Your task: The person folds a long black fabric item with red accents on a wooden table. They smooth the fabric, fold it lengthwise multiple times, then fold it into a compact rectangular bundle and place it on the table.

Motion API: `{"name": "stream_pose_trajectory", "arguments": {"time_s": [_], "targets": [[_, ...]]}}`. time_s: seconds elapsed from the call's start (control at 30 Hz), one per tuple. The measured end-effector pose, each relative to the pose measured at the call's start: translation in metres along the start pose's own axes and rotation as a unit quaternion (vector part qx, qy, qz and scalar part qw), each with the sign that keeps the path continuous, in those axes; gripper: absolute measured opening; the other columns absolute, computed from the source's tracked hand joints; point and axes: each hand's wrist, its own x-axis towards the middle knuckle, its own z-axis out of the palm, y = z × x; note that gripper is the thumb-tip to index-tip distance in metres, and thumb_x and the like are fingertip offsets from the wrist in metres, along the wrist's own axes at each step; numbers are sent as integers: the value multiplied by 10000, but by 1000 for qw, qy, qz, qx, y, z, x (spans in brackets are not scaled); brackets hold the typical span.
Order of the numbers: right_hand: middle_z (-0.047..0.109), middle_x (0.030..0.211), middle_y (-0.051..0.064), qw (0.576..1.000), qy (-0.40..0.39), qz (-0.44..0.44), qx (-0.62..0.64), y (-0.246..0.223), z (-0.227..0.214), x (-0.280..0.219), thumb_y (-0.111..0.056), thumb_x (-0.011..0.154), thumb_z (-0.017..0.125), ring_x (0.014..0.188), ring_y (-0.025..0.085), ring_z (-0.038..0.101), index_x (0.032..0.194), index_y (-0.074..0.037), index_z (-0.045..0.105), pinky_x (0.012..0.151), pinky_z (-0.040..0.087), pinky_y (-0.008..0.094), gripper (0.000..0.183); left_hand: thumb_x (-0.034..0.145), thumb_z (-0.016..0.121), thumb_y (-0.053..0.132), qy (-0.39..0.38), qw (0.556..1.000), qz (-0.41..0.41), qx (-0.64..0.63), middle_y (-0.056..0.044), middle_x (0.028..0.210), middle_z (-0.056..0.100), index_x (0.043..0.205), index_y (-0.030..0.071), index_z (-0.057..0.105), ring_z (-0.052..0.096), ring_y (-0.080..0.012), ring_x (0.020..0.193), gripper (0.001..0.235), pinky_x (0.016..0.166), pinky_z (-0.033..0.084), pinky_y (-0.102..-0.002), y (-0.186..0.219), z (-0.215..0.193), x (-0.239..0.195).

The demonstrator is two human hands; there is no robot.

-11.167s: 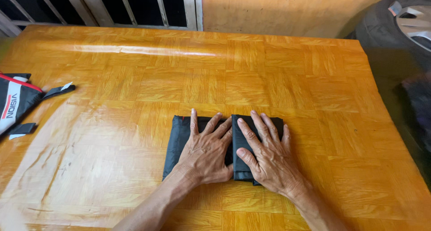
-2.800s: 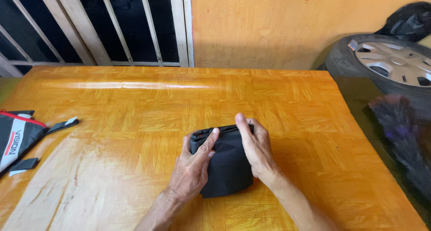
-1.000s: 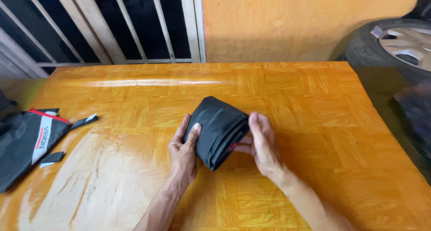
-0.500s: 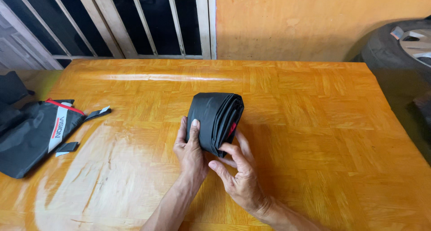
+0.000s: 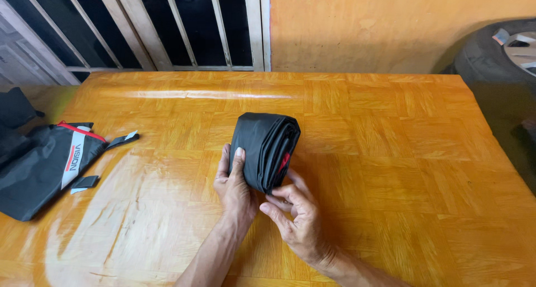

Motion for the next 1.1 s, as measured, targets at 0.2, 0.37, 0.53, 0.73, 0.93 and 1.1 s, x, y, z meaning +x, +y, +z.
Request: {"name": "stream_pose_trajectory", "arguments": {"time_s": [0.2,0.37,0.53,0.73,0.93,1.1], "targets": [[522,1380,176,986,36,57,150,12,-9,12,-263,794,863,1124,268,697,1085,-59,523,955,615,424,492,842,709,186,-57,982,135,116,-105,1495,585,1506,52,501,573,-154,1269,708,1090,462,-299,5,-1,-3],[672,1228,199,884,176,287,325,-15,-29,45,-180,751,763,1119,276,651,1292,-156,403,818,592,515,650,906,729,226,-131,850,391,328,-152,1461,584,1478,74,529,562,-195,1325,625,1160,420,-310,-2,-13,-16],[730,1239,205,867,135,314,363,-1,-47,54,-156,841,714,1085,285,689,1255,15,664,954,588,455,451,898,780,194,-210,739,521,372,-186,1373,630,1452,81,563,593,-284,1245,606,1144,462,-376,-12,-19,-20],[370,1522,319,909,92,-165,-372,-43,-44,41,-622,736,792,1439,471,385,1490,76,314,1210,342,540,1133,866,781,270,-103,836,371,391,-167,1322,601,1465,202,573,613,-207,1250,638,1153,428,-311,-13,-16,-12],[522,1462,246,705,34,-284,-648,-17,-23,23,-169,1060,389,1270,374,565,1382,-37,548,986,484,519,383,1045,522,211,-165,790,432,401,-179,1264,507,1514,127,516,621,-280,1236,477,1100,452,-347,-26,-22,-38],[650,1245,229,880,12,-163,-445,-32,-50,39,-561,944,367,1039,405,690,1389,-38,499,850,530,475,699,1090,356,405,-342,639,517,454,-259,1503,396,1536,45,442,520,-296,1113,580,1061,432,-400,-10,-20,-57]]}}
